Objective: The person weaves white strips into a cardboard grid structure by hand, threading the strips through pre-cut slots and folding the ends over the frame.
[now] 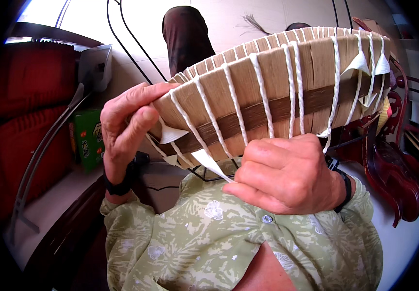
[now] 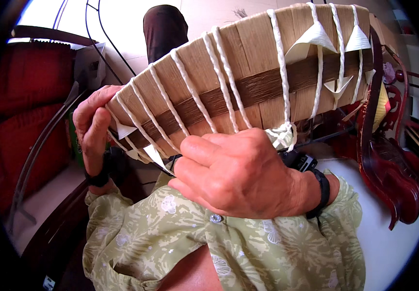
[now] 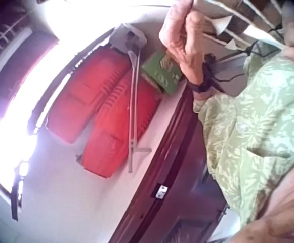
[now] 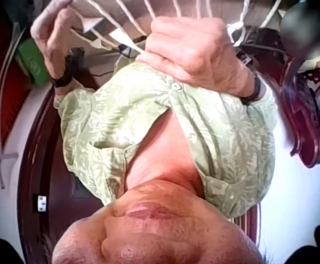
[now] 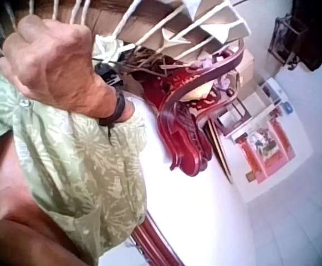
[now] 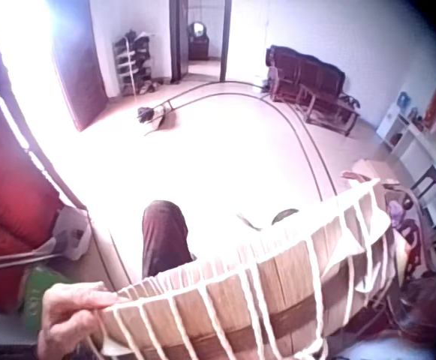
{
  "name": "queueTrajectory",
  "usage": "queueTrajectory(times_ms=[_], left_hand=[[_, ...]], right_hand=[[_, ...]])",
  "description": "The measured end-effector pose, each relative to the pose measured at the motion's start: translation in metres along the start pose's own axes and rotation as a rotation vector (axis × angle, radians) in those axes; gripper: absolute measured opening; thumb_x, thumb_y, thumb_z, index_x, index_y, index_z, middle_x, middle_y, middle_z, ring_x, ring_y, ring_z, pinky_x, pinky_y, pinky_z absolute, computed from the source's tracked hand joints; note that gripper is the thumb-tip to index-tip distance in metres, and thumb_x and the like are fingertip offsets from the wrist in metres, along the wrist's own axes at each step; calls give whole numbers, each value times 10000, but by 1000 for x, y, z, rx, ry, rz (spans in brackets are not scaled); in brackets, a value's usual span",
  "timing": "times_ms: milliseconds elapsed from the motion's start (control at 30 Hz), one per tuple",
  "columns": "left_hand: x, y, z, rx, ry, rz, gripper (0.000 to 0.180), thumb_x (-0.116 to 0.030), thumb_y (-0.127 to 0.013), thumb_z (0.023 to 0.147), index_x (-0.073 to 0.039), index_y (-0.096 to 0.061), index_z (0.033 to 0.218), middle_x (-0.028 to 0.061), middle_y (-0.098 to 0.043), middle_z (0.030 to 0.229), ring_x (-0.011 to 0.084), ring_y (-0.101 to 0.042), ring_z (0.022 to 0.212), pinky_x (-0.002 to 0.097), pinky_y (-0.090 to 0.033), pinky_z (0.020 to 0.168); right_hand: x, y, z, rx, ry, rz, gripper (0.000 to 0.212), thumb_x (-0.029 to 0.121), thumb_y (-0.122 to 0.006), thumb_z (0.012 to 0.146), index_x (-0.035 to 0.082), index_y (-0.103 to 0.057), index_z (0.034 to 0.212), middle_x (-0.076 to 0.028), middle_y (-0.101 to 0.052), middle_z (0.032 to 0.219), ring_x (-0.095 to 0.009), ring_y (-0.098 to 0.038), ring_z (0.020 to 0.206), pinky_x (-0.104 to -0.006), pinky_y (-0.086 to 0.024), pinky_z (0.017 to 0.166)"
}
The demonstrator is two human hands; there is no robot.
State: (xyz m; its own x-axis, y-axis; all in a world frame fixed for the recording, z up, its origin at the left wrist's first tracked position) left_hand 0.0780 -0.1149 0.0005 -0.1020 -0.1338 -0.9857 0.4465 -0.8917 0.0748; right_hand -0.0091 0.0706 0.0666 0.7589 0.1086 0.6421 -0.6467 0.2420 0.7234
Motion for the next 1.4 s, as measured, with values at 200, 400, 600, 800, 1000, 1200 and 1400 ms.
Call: queueTrajectory(times_ms=[200,400,600,800,1000,1200,1400], left_hand=[[-39,-21,24,111,-61,282,127,25,-600,932,74,-659,1033,91,-653,869,138,-583,748,259,-462,674],[-47,-55,45,217,13,544,97,0,-600,934,30,-646,1014,79,-640,789,144,-571,677,274,-469,624],[-20,-62,56,207,111,391,320,-28,-586,978,-53,-652,1290,3,-643,770,40,-455,631,226,-403,560],[-14,-67,62,235,101,333,316,21,-581,952,-39,-667,1251,1,-676,803,36,-507,669,209,-418,592],[-17,-75,73,191,122,231,247,40,-585,922,-27,-685,1138,16,-674,735,25,-529,655,211,-410,573],[12,-52,68,145,-4,281,221,10,-582,954,-43,-688,1140,-11,-598,714,27,-486,638,219,-391,554],[4,-39,62,210,80,372,273,-16,-619,965,-29,-676,1231,0,-672,1042,66,-570,867,207,-478,782]], right_hand=[[1,-3,-12,-33,6,-18,229,123,-749,727,72,-527,748,-56,-467,746,-198,-570,597,-341,-445,487],[-20,3,-27,-132,-106,77,155,61,-769,766,61,-620,809,-73,-583,696,-241,-629,640,-370,-484,536],[-30,6,-36,-92,-192,22,168,28,-732,769,64,-619,887,-71,-579,691,-270,-631,655,-399,-496,560],[-33,3,-43,17,-186,-28,190,21,-683,765,46,-627,945,-73,-605,742,-259,-650,719,-395,-511,598],[-40,19,-46,42,-279,78,55,61,-731,792,34,-691,818,-91,-632,717,-264,-633,687,-386,-508,606],[-48,21,-29,41,-302,267,104,81,-786,797,29,-697,787,-69,-542,641,-233,-542,580,-354,-395,516],[-41,5,-5,298,-312,698,217,125,-766,869,0,-613,778,-68,-542,658,-175,-523,553,-320,-412,514]])
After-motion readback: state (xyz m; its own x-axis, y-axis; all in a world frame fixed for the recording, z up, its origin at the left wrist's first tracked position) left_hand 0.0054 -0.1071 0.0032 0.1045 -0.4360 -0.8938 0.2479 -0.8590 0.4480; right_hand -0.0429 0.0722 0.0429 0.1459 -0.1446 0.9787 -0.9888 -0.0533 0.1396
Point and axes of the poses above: each hand's wrist, its own z-axis towards the middle knuckle, its own y-axis out of the back of the hand, x = y × z, the point moved 8 cm from there along z, towards the middle knuckle
